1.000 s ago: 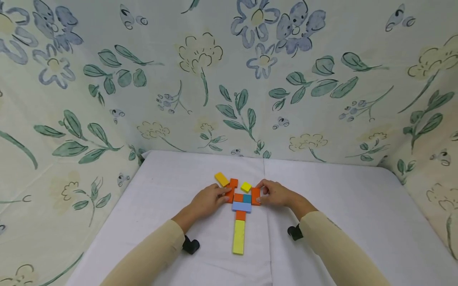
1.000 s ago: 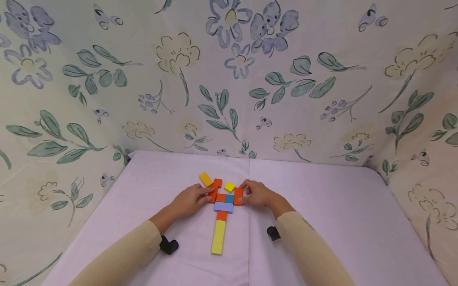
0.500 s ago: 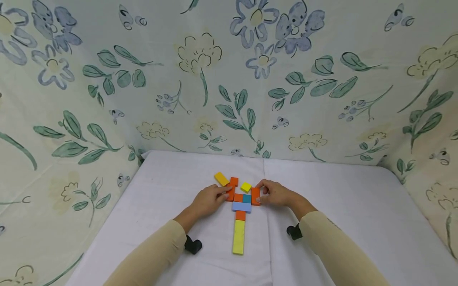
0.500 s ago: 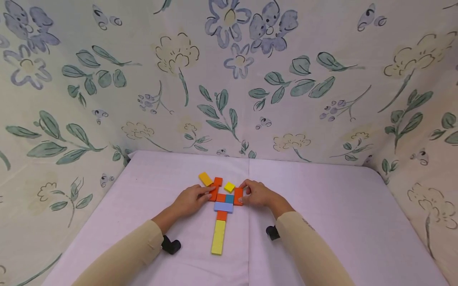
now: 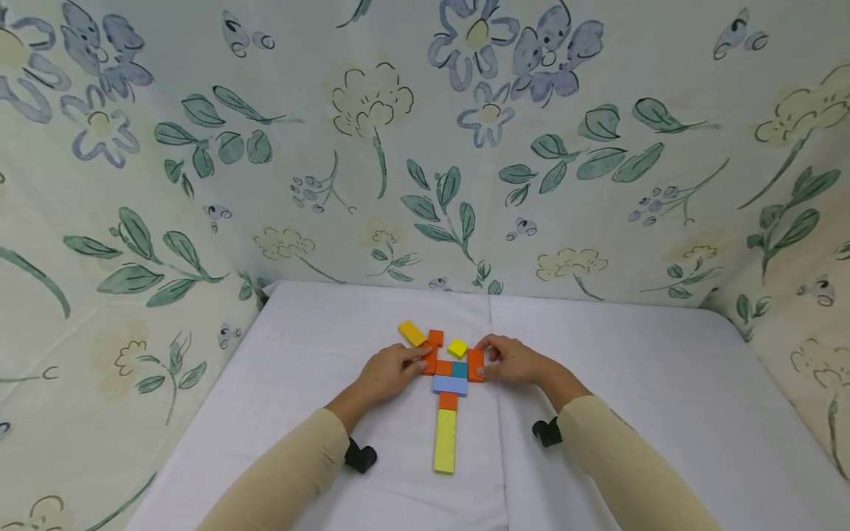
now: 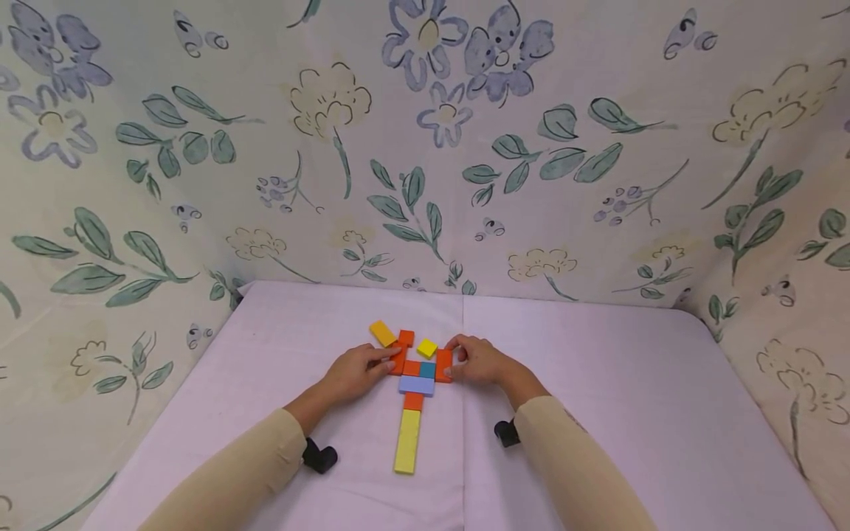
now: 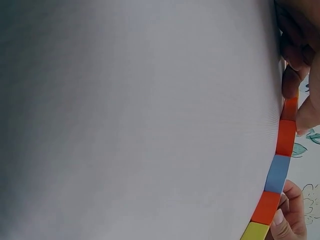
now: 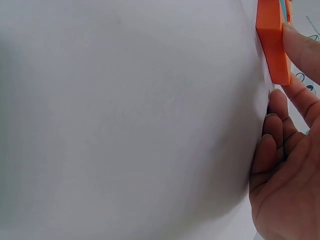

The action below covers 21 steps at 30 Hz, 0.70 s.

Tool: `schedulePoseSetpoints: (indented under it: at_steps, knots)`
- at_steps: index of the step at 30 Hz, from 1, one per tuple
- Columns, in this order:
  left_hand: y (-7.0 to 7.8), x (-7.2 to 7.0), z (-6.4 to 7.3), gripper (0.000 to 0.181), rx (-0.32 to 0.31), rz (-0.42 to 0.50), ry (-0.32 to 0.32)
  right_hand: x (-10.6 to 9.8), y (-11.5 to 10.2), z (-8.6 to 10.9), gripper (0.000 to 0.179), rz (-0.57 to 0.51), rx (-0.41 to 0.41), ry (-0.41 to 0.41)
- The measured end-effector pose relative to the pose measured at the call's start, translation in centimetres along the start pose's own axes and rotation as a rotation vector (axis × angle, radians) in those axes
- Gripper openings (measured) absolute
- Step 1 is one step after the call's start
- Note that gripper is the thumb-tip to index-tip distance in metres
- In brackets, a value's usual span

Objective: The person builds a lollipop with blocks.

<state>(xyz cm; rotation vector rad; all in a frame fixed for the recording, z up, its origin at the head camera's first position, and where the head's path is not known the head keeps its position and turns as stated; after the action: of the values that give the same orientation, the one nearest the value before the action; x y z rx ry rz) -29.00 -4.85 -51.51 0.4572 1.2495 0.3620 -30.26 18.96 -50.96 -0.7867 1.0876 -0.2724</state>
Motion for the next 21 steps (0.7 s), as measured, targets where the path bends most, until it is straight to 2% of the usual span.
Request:
schedulePoseSetpoints:
  at_steps: [10,17,21]
  knots:
    - [-0.3,-0.1,-0.2,0.040,-0.025,0.017,-0.001,-0.1,0.3,-0.3,0.048,-0.009,0.000,0.004]
    - [-0.3,0.1,-0.4,0.039,-0.041,0.012,-0.015,-0.9,-0.8,-1.6,0.033,0.040,-0.003,0.080]
    - [-0.3,0.1,-0.6,0.040,-0.051,0.014,-0.021,-1.0,-2.2,-2.7,0.026,0.096,-0.014,0.084]
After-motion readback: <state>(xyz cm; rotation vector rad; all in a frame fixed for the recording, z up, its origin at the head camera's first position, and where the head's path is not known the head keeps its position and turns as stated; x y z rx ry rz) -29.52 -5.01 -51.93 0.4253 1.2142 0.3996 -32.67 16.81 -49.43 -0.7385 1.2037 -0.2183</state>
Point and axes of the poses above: each hand's wrist, its own z-axis away from the middle knuckle, its own x-axis out of the palm, y = z × x, the point moved 7 cm from there along -z, towards the middle knuckle, and after that the axes turned 13 degrees about -x, right-handed, at the moved point
